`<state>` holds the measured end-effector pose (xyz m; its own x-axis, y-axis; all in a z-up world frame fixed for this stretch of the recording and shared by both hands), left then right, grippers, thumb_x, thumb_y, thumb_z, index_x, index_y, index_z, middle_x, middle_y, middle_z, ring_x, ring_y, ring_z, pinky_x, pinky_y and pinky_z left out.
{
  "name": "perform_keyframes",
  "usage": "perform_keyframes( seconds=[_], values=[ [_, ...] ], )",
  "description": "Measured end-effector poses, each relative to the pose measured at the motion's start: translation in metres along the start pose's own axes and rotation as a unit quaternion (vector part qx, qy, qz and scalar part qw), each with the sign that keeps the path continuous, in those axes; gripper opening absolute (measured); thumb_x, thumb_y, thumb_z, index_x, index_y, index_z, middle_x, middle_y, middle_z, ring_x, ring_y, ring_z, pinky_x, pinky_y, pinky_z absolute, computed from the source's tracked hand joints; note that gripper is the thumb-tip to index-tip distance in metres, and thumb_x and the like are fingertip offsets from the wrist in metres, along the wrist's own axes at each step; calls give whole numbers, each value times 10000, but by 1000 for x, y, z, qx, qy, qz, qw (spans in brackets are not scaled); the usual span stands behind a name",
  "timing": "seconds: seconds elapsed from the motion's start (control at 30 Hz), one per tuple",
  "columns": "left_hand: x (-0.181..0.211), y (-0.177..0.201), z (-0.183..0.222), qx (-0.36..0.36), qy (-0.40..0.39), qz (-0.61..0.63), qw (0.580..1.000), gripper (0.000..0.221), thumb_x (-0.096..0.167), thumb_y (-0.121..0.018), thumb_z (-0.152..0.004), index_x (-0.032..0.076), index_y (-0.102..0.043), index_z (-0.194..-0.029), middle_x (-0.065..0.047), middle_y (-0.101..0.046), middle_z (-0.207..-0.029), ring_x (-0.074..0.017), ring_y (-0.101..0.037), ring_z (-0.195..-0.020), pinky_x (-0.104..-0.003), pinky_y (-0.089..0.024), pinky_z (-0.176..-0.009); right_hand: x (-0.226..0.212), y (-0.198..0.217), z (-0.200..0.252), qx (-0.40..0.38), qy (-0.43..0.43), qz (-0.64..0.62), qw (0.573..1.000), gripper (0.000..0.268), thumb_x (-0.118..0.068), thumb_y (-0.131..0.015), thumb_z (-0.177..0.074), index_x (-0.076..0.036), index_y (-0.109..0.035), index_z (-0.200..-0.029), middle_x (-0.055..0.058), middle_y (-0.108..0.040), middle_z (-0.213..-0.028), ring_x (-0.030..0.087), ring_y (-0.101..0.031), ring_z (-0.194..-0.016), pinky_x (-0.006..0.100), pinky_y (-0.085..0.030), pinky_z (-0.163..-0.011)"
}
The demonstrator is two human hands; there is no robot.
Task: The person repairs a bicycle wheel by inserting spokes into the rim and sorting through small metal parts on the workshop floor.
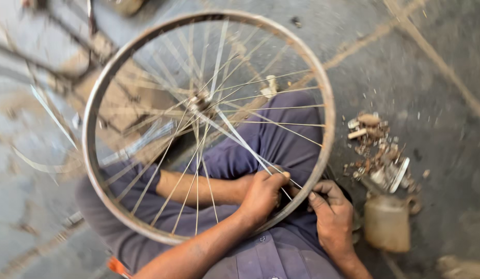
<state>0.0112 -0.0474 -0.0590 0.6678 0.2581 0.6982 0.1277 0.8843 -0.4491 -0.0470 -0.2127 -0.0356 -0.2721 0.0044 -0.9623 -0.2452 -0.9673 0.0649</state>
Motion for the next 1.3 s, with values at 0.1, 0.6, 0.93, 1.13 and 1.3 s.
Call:
perform_keyframes(
  seconds=[0.1, 0.6, 0.93, 1.13, 1.3],
  values=[
    [2, -2, 1, 24, -79, -44, 996, 265, 209, -567, -976, -1, -675, -857, -105, -706, -762, -160, -631, -653, -317, -491, -603, 0, 2, 4, 15, -1, 74, 997, 80, -29, -638, -971, 13, -656, -1036, 16, -649, -810, 80, -557, -714, 220, -466, -659],
    [11, 0, 0, 55, -45, -70, 995, 281, 244, -572, -921, -3, -679, -840, -127, -740, -718, -221, -722, -670, -370, -549, -650, 13, 11, -2, -1, 18, 77, 997, 57, -29, -663, -978, 22, -655, -1002, 37, -646, -815, 90, -568, -712, 223, -471, -668],
    [13, 1, 2, 48, -43, -60, 996, 278, 236, -574, -920, -12, -673, -842, -121, -724, -724, -205, -716, -668, -373, -542, -641, 9, 12, -7, -30, -7, 81, 996, 79, -40, -662, -965, 34, -660, -995, 59, -669, -796, 109, -590, -706, 242, -494, -671],
    [12, 1, -1, 49, -32, -86, 995, 292, 254, -566, -923, -5, -680, -854, -113, -721, -732, -208, -683, -685, -373, -534, -662, 6, 7, -7, -23, -14, 69, 997, 75, -22, -657, -967, 37, -662, -1014, 55, -657, -808, 105, -576, -712, 239, -481, -668],
    [11, 2, -2, 58, -57, -102, 991, 293, 255, -572, -913, -6, -688, -848, -126, -719, -754, -225, -691, -714, -379, -537, -678, 3, 4, -8, -23, -20, 50, 998, 78, -20, -656, -965, 33, -638, -1018, 67, -668, -804, 111, -589, -694, 242, -495, -653]
  ],
)
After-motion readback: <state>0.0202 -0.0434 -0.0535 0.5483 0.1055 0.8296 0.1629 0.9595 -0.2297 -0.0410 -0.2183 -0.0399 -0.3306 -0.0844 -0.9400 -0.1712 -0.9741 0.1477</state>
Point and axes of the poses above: each hand's wrist, its own z-axis away from the middle knuckle, its own y-axis out of the back of the hand, x = y × z, the point moved 4 cm from there along -z, towards the middle knuckle
